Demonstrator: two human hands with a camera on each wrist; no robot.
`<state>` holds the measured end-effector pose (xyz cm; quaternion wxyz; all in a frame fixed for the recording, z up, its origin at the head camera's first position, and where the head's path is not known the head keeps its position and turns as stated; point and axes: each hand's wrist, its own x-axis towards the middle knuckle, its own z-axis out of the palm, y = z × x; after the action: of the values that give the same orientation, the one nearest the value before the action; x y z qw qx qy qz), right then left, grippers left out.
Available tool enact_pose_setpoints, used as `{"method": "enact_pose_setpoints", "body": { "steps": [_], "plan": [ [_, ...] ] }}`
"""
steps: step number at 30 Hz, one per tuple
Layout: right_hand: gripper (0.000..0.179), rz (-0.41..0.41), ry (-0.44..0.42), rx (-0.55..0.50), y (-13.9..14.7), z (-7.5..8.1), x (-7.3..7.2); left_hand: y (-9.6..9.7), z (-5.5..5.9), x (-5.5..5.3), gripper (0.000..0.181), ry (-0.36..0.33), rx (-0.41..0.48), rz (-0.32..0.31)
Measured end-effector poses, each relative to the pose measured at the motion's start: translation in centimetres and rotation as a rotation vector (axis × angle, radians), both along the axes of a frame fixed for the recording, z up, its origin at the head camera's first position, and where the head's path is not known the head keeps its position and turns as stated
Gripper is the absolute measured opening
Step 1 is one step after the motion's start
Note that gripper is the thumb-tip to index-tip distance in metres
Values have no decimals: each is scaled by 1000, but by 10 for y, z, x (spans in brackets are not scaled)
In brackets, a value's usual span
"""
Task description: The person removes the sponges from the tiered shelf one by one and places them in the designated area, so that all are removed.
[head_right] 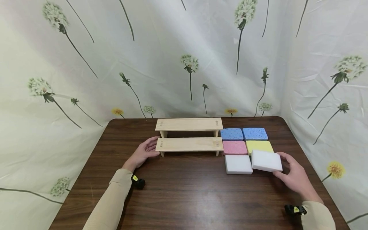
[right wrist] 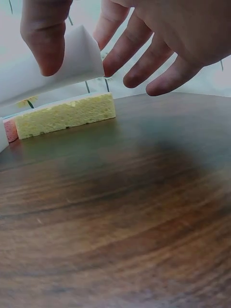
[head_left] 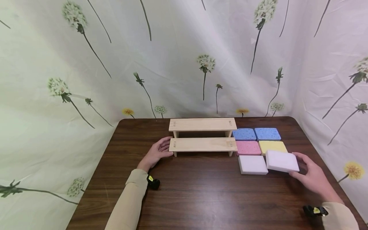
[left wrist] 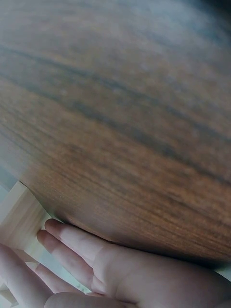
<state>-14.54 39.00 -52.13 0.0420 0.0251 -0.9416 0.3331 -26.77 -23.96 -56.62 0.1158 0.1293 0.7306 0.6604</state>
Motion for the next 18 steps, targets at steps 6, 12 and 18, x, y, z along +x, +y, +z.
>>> {"method": "enact_pose_setpoints", "body": {
  "steps": [6,12,18],
  "plan": [
    [81,-14,-28,-4,4,-5,3,0,0,0,80,-5,0,6],
    [80,-17,-14,-11,9,-9,7,0,0,0,80,-9,6,6],
    [79,-25,-14,15,12,-14,9,1,1,0,80,-16,9,5]
  ]
}}
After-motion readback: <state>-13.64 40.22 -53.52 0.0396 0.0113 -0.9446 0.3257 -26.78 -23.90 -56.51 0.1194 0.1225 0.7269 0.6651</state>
